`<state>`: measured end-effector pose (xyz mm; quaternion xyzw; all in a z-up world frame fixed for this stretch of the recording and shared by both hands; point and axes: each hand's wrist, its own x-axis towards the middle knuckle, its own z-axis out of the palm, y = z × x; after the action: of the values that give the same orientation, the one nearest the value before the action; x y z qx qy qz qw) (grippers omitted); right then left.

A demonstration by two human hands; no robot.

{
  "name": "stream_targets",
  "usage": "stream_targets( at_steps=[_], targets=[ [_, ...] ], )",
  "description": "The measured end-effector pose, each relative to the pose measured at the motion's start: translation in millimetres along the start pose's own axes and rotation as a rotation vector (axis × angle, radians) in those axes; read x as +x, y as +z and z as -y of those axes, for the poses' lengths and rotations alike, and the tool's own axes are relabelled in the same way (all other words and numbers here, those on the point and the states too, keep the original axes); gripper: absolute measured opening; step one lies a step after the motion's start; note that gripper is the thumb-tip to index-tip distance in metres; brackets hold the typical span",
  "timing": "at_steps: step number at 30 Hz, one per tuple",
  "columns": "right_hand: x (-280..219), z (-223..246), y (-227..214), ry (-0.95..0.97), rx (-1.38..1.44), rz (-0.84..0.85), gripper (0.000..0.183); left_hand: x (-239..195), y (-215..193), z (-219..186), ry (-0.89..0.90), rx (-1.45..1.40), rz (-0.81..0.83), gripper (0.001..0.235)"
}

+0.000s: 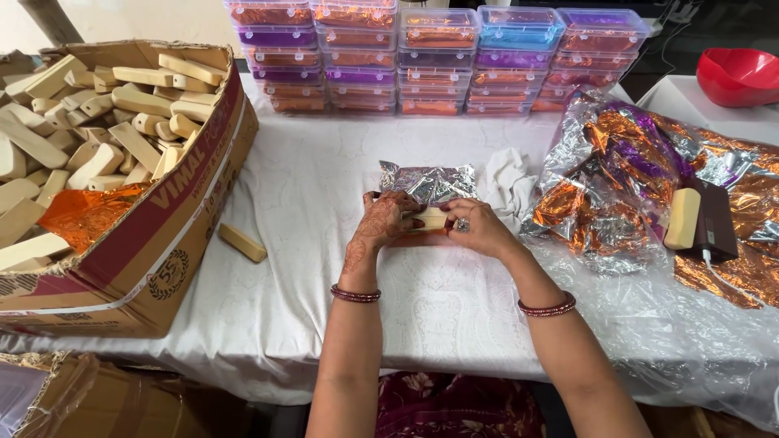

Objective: The recorder is seen wiping small wooden blocks with a white cloth, wrapping them in metallic foil, and then placing the wrapped blocks into small plastic containers.

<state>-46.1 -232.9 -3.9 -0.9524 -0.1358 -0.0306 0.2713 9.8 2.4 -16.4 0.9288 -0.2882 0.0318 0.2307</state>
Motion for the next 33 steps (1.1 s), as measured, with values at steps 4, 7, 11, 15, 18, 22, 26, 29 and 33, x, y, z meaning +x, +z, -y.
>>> stream_targets(
  at_steps=[4,7,11,15,18,22,26,29,33],
  targets=[
    [-0.4,0.7,2.9,0.020,0.047,-0.131,0.012,-3.1,-16.0,-19.5,-0.061,0.062,0.066,0.038],
    [4.0,-0.6,9.3,0.094,0.063,-0.162,0.014,-12.9,-42.4,-49.3,-0.115,0.157,0.167,0.046],
    [6.0,-6.1,13.3,0.070,0.049,-0.210,0.015,-3.8,-21.1,-34.9,-0.109,0.235,0.157,0.049],
    [4.5,-0.6,5.7,-0.015,0.064,-0.282,0.018,3.7,-3.7,-20.2,-0.087,0.236,0.093,0.034],
    [4.3,-1.8,-4.2,0.008,0.049,-0.237,0.029,5.0,-0.4,-16.1,-0.075,0.232,0.089,0.031],
    [4.3,-21.7,-13.7,0.393,0.285,-0.036,0.016,2.6,-9.7,-22.6,-0.092,0.153,0.099,0.031],
    [8.7,-41.1,3.6,0.387,0.443,-0.124,0.013,8.5,5.9,-8.7,-0.138,0.003,0.054,0.031],
    [9.4,-36.7,18.3,-0.051,-0.254,-0.636,0.018,12.3,9.1,-2.8,-0.155,-0.167,-0.011,0.031],
    [9.0,-19.0,33.4,-0.625,-0.332,-0.604,0.009,14.0,4.1,-3.4,-0.222,-0.257,0.042,0.029]
  ],
)
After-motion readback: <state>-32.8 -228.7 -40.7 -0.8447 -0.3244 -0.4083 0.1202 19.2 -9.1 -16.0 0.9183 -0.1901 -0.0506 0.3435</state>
